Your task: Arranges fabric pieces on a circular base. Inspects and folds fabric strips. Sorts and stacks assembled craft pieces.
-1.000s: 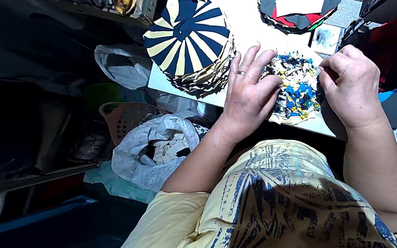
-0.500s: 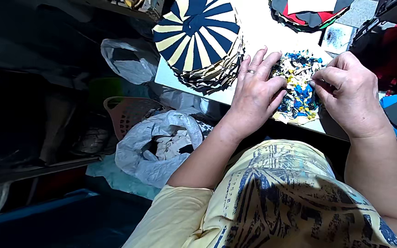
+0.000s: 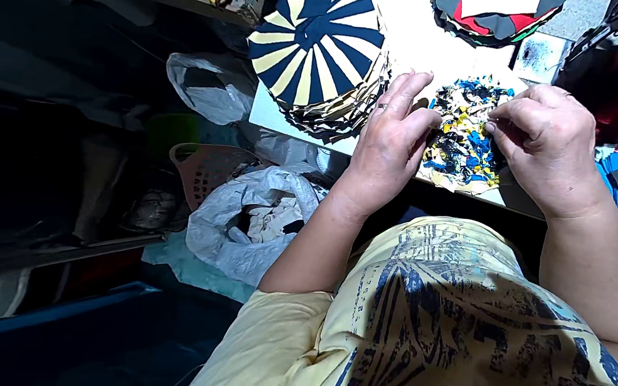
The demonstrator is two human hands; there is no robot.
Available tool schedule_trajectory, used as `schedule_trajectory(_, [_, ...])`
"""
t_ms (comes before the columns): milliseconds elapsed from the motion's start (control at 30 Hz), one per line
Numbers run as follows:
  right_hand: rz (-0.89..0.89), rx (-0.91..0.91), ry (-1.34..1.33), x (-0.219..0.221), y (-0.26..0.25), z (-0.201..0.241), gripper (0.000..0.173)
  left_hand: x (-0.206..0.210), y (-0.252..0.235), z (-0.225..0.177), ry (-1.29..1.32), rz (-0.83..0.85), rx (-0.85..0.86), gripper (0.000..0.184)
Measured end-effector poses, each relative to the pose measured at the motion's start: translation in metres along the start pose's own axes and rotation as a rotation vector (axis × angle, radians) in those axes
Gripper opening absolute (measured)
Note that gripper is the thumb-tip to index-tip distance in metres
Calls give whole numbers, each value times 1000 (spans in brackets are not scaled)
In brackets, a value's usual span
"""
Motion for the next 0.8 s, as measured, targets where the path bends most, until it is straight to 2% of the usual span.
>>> schedule_trajectory(200, [25, -7, -9, 3, -2, 4, 13, -3, 8, 2, -51, 4, -45, 12])
schedule_trajectory(300, [4, -45, -72, 0, -2, 13, 17, -6, 10, 1, -31, 31, -52, 12])
schedule_trajectory(433, [75, -60, -101, 7, 1, 22, 24, -7, 13, 1, -10, 107, -52, 12])
schedule_trajectory(600, [104, -83, -91, 19, 2, 28, 16, 2, 13, 0, -5, 189, -52, 14])
schedule_trajectory(800, [101, -156, -99, 27, 0, 39, 13, 10, 6, -1, -8, 164, -53, 14])
Point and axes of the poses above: each hand's wrist, its own y-axis away from the middle knuckle, its own x-axis out of the palm, z = x × y, the point moved 9 cm from there along -y, towards the middle knuckle, and after that the axes turned 2 degrees about x, right-handed, at the moved point
